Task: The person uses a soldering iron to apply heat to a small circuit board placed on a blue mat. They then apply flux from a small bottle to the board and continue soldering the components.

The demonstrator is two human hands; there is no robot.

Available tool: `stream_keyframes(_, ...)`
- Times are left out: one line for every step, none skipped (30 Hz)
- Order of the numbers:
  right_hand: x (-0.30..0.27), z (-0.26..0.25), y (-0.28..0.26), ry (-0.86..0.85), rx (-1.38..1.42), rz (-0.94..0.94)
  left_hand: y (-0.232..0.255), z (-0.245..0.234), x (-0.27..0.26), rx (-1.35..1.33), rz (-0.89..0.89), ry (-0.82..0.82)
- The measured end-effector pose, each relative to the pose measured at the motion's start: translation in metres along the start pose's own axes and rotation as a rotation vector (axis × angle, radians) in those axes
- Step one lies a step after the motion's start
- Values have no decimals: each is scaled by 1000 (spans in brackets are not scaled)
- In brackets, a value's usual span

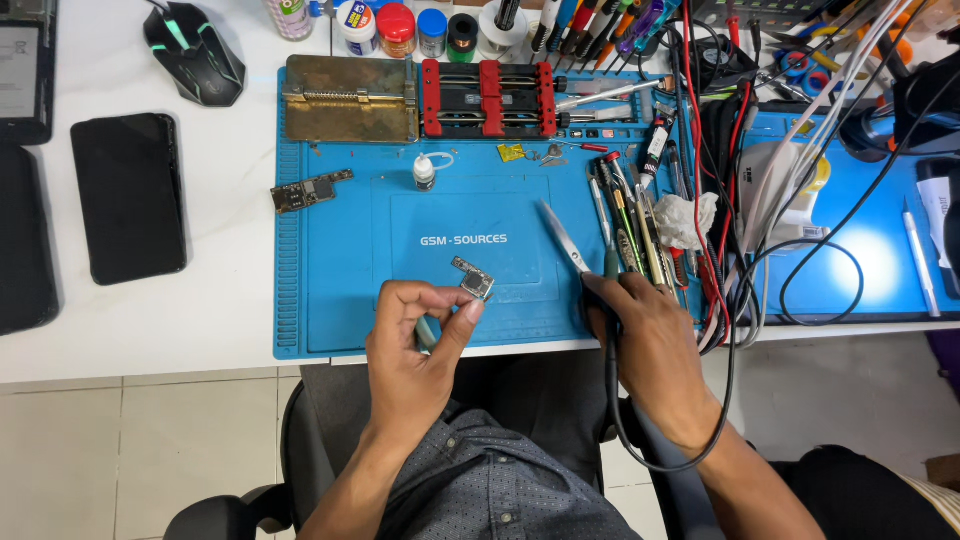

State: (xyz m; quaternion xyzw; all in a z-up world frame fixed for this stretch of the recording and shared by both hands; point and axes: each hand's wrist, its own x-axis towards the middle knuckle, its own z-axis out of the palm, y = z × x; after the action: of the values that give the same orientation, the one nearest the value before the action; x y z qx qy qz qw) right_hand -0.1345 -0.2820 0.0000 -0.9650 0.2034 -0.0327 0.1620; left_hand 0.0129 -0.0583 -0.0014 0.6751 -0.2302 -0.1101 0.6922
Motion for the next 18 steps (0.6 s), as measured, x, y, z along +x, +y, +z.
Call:
stream_keyframes(4, -1, -1, 0, 0, -2, 1, 0, -3, 0, 1, 2)
stream_keyframes(9, -2, -3, -40, 4, 84, 2, 0, -6, -27, 47, 13)
stream_keyframes(14, -3, -5, -80, 8, 171, 3, -1, -8, -53, 93, 23)
stream_keyframes(15, -6, -5, -83, 10, 163, 8, -1, -11, -49, 92, 31)
stream_keyframes(17, -9, -5, -124, 8, 147, 12, -1, -13, -56, 141, 18)
stream_keyframes(19, -12, -4, -166, 6, 130, 17, 0, -16, -64, 190, 7)
stream_keyframes(17, -19, -13, -169, 7, 122, 16, -1, -18, -60, 189, 15)
stream_keyframes(14, -27, -21, -146, 50, 127, 15, -2, -21, -53, 241, -3)
stream_keyframes(11, -35, -29, -123, 94, 132, 15, -2, -23, -46, 293, -22)
stream_keyframes(6, -37, -40, -125, 93, 130, 17, -1, -23, -46, 292, -20)
stream_keyframes(1, -39, -51, 58, 273, -48, 19, 0, -24, -30, 310, -23)
stream_keyframes(-5, -41, -62, 244, 456, -224, 21, 0, -25, -12, 324, -29)
stream_keyframes(-10, -41, -72, 241, 458, -222, 21, 0, -26, -10, 320, -29)
stream_keyframes(-15, -41, -82, 207, 660, -179, 22, 0, -27, -2, 324, -46)
stream_keyframes(-20, -42, -92, 171, 860, -134, 22, 1, -28, 7, 328, -62)
stream_keyframes(-21, -39, -92, 174, 860, -130, 23, 2, -28, 5, 328, -66)
stream_keyframes(-22, -35, -93, 169, 949, -115, 25, 3, -29, 20, 339, -72)
stream_keyframes(-21, -31, -94, 161, 1039, -102, 26, 4, -30, 36, 349, -74)
